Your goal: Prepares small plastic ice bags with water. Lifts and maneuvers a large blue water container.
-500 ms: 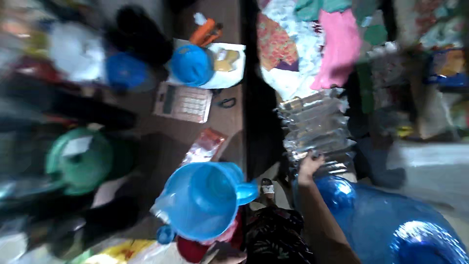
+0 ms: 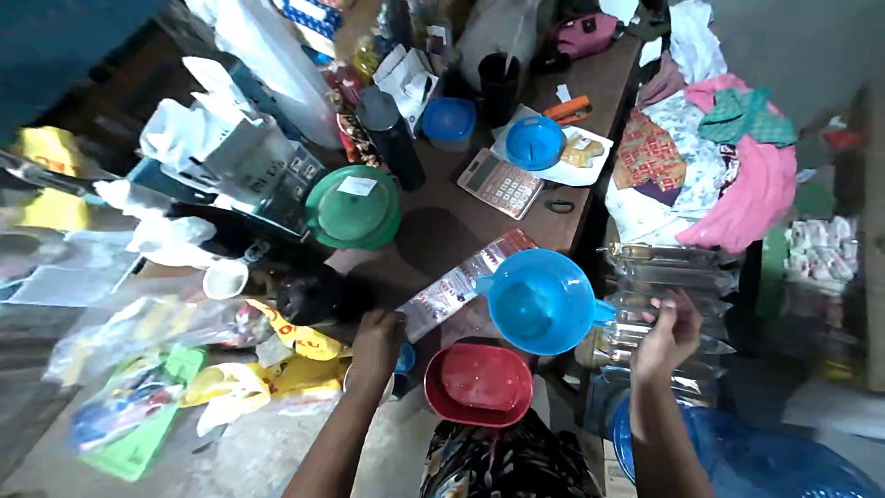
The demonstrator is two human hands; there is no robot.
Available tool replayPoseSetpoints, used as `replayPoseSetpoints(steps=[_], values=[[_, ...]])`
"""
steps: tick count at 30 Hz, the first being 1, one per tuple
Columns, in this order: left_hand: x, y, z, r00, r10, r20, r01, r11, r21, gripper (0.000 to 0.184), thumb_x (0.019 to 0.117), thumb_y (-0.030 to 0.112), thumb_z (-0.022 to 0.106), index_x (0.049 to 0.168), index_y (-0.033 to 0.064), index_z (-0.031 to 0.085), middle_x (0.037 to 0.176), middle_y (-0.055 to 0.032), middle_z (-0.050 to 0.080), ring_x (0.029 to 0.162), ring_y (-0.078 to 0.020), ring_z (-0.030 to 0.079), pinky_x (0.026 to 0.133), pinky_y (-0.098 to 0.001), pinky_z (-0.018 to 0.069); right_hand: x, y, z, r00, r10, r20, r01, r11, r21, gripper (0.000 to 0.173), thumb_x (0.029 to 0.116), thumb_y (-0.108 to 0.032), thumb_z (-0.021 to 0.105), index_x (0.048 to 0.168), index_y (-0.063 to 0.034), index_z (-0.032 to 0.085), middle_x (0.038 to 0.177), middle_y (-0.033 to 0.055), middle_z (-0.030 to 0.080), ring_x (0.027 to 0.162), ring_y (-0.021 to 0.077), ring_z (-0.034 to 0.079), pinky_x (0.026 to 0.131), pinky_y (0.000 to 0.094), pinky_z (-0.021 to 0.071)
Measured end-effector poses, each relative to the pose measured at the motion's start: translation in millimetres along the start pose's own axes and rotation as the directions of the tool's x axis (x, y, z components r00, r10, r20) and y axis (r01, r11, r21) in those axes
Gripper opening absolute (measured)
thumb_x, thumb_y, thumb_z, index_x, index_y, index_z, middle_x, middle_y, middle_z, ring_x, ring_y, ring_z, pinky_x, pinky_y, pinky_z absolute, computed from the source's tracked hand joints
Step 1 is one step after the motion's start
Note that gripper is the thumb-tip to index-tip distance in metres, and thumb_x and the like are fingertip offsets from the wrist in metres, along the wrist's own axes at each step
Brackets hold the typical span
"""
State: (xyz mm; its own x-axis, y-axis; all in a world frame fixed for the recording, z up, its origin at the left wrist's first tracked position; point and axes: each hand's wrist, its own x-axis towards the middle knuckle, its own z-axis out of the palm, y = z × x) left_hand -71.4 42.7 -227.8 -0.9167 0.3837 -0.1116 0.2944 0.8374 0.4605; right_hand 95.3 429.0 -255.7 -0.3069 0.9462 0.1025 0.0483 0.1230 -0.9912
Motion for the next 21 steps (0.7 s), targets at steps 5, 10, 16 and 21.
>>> replayPoseSetpoints(steps=[5, 10, 16, 21], values=[[18.5, -26.3, 18.0, 0.985, 0.021, 0.172, -0.037, 0.995, 0.092, 0.022, 0.0954, 0.014, 0.069, 0.111, 0.0000, 0.075, 0.121, -0.0278, 0.068, 0.120, -0.0497, 0.060, 0.100, -0.0689, 0.0452, -37.6, -30.0, -14.3, 0.955, -0.269, 0.126, 0.268, 0.963, 0.026, 0.028, 0.1040, -0.009, 0.049, 0.122, 0.0121, 0.054, 0.130, 0.0111, 0.059, 0.103, 0.0066, 0.065, 0.083, 0.0232, 0.0574], [22.8, -16.9, 8.6, 0.971, 0.020, 0.238, -0.055, 0.988, 0.141, 0.024, 0.1023, 0.015, 0.059, 0.112, 0.0025, 0.076, 0.122, -0.0249, 0.069, 0.122, -0.0467, 0.060, 0.105, -0.0668, 0.0405, -79.8, -57.9, -26.6, 0.876, -0.433, 0.215, 0.440, 0.898, 0.016, 0.023, 0.1047, -0.011, 0.051, 0.116, 0.0048, 0.063, 0.126, 0.0042, 0.065, 0.102, 0.0047, 0.066, 0.084, 0.0224, 0.0584], [17.4, -10.3, -5.1, 0.980, 0.138, 0.140, -0.154, 0.982, 0.106, 0.022, 0.0996, 0.016, 0.061, 0.106, 0.0025, 0.077, 0.119, -0.0220, 0.070, 0.116, -0.0437, 0.063, 0.099, -0.0659, 0.0436, -159.2, -72.8, 0.7, 0.640, -0.519, 0.566, 0.577, 0.812, 0.093, 0.021, 0.1065, -0.024, 0.053, 0.108, -0.0116, 0.070, 0.115, -0.0003, 0.071, 0.106, 0.0045, 0.068, 0.090, 0.0228, 0.0591], [19.4, 4.1, -15.4, 0.976, 0.179, 0.126, -0.190, 0.978, 0.081, 0.018, 0.1001, 0.014, 0.065, 0.106, 0.0008, 0.075, 0.117, -0.0210, 0.070, 0.114, -0.0406, 0.064, 0.099, -0.0617, 0.0453, -203.3, -61.4, 94.6, 0.351, -0.113, 0.930, 0.534, 0.839, -0.099, 0.036, 0.0987, -0.021, 0.064, 0.131, -0.0054, 0.066, 0.140, 0.0141, 0.061, 0.126, 0.0251, 0.062, 0.104, 0.0400, 0.0528]])
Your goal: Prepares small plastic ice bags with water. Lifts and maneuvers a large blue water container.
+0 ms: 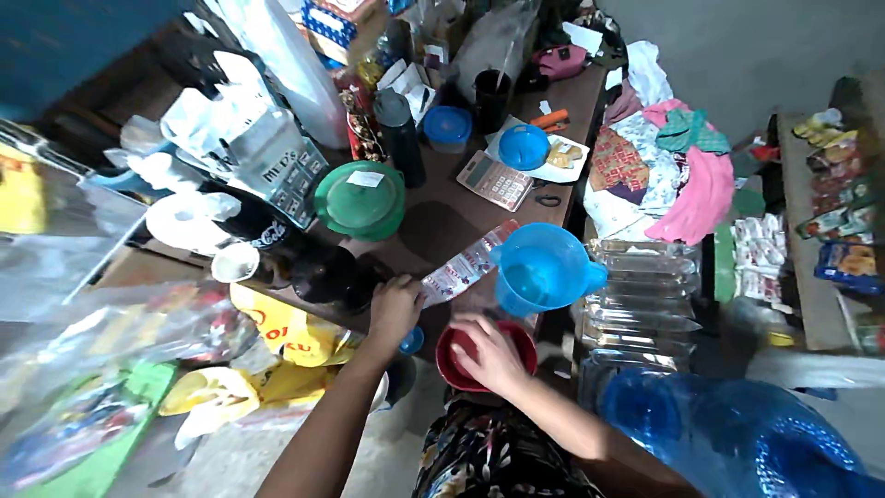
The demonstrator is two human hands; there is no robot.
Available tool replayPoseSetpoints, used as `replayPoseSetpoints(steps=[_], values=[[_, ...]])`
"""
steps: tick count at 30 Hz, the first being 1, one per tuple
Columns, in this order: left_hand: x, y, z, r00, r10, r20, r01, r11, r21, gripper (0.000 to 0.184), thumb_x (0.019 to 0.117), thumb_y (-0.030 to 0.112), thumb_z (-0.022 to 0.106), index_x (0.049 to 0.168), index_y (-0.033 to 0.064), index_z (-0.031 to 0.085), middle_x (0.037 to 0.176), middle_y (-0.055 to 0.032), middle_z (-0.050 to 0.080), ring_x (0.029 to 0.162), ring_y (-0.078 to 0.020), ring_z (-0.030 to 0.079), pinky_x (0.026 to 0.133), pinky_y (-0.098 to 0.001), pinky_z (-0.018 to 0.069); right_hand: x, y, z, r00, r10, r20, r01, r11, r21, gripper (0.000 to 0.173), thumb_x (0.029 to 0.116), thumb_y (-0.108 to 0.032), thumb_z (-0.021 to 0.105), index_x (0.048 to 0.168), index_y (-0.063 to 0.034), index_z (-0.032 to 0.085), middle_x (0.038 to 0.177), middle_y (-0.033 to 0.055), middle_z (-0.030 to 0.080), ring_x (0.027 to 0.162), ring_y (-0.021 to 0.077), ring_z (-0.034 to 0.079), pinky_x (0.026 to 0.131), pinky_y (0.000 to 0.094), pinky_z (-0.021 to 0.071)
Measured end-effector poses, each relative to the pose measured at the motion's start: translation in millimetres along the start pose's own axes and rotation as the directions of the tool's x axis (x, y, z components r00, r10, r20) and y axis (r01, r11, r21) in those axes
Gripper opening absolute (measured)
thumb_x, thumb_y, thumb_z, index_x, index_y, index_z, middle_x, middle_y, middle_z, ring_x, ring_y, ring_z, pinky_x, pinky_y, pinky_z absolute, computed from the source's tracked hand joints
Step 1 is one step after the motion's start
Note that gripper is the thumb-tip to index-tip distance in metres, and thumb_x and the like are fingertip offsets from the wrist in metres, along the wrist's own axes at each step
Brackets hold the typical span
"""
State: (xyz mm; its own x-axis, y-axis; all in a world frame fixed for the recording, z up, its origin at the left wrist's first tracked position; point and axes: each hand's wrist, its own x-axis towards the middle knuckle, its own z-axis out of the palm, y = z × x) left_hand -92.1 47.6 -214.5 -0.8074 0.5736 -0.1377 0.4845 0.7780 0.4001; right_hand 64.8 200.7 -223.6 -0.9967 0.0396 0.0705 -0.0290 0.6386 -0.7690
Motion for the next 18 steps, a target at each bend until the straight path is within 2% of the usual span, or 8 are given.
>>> replayPoseSetpoints(steps=[1, 3, 5, 8, 11, 13, 18], values=[[-0.1, 3.4, -3.4, 1.000, 0.012, 0.001, -0.012, 1.000, 0.001, 0.018, 0.1004, 0.014, 0.064, 0.107, 0.0011, 0.075, 0.117, -0.0206, 0.069, 0.114, -0.0395, 0.064, 0.098, -0.0611, 0.0454, 21.0, -3.0, 9.1, 0.993, 0.086, 0.077, -0.081, 0.995, -0.059, 0.046, 0.0974, -0.026, 0.066, 0.139, -0.0067, 0.061, 0.146, 0.0155, 0.056, 0.134, 0.0298, 0.055, 0.110, 0.0439, 0.0467], [-1.7, 9.8, -11.1, 0.999, 0.044, -0.008, -0.044, 0.999, 0.002, 0.018, 0.1006, 0.014, 0.064, 0.108, 0.0016, 0.074, 0.117, -0.0197, 0.069, 0.113, -0.0379, 0.065, 0.098, -0.0599, 0.0459, 58.9, -5.8, 25.7, 0.962, 0.243, 0.125, -0.226, 0.965, -0.135, 0.065, 0.0917, -0.036, 0.073, 0.147, -0.0077, 0.053, 0.153, 0.0179, 0.048, 0.140, 0.0374, 0.045, 0.115, 0.0511, 0.0390], [-4.3, 15.2, -18.3, 0.993, 0.106, -0.052, -0.106, 0.994, -0.008, 0.015, 0.0990, 0.013, 0.066, 0.105, 0.0010, 0.074, 0.112, -0.0193, 0.070, 0.109, -0.0382, 0.066, 0.095, -0.0606, 0.0469, 85.5, -5.4, 36.7, 0.935, 0.344, 0.086, -0.330, 0.932, -0.149, 0.072, 0.0879, -0.036, 0.079, 0.149, -0.0091, 0.052, 0.156, 0.0174, 0.044, 0.142, 0.0386, 0.042, 0.113, 0.0539, 0.0388], [-11.3, 22.3, -34.6, 0.983, 0.154, -0.101, -0.157, 0.987, -0.020, 0.012, 0.0977, 0.010, 0.068, 0.104, 0.0014, 0.074, 0.110, -0.0183, 0.070, 0.106, -0.0373, 0.067, 0.093, -0.0606, 0.0473, 105.5, 3.5, 44.0, 0.903, 0.428, 0.036, -0.422, 0.899, -0.116, 0.057, 0.0901, -0.028, 0.078, 0.142, -0.0140, 0.061, 0.156, 0.0137, 0.045, 0.139, 0.0365, 0.046, 0.110, 0.0516, 0.0428], [-24.7, 19.4, -54.0, 0.954, 0.213, -0.212, -0.215, 0.976, 0.012, 0.009, 0.0962, 0.008, 0.069, 0.100, 0.0012, 0.073, 0.105, -0.0176, 0.070, 0.101, -0.0365, 0.068, 0.088, -0.0603, 0.0488, 110.2, 12.2, 43.9, 0.899, 0.438, 0.012, -0.436, 0.897, -0.071, 0.041, 0.0924, -0.026, 0.076, 0.130, -0.0120, 0.068, 0.152, 0.0142, 0.049, 0.136, 0.0365, 0.050, 0.105, 0.0532, 0.0486], [-36.5, 15.0, -66.3, 0.924, 0.251, -0.287, -0.254, 0.967, 0.030, 0.008, 0.0953, 0.008, 0.070, 0.097, 0.0012, 0.073, 0.103, -0.0171, 0.070, 0.099, -0.0361, 0.068, 0.087, -0.0599, 0.0490, 114.4, 10.9, 40.6, 0.893, 0.451, 0.002, -0.449, 0.890, -0.084, 0.042, 0.0918, -0.024, 0.077, 0.130, -0.0090, 0.068, 0.152, 0.0136, 0.049, 0.135, 0.0364, 0.052, 0.102, 0.0537, 0.0504], [-63.5, 9.0, -93.5, 0.859, 0.308, -0.409, -0.312, 0.948, 0.060, 0.014, 0.0980, 0.014, 0.063, 0.095, 0.0037, 0.073, 0.104, -0.0134, 0.070, 0.101, -0.0315, 0.068, 0.091, -0.0579, 0.0491, 122.6, 9.8, 37.8, 0.905, 0.426, -0.011, -0.424, 0.899, -0.106, 0.034, 0.0933, -0.022, 0.075, 0.126, -0.0158, 0.071, 0.150, 0.0115, 0.051, 0.133, 0.0364, 0.052, 0.098, 0.0559, 0.0518]])
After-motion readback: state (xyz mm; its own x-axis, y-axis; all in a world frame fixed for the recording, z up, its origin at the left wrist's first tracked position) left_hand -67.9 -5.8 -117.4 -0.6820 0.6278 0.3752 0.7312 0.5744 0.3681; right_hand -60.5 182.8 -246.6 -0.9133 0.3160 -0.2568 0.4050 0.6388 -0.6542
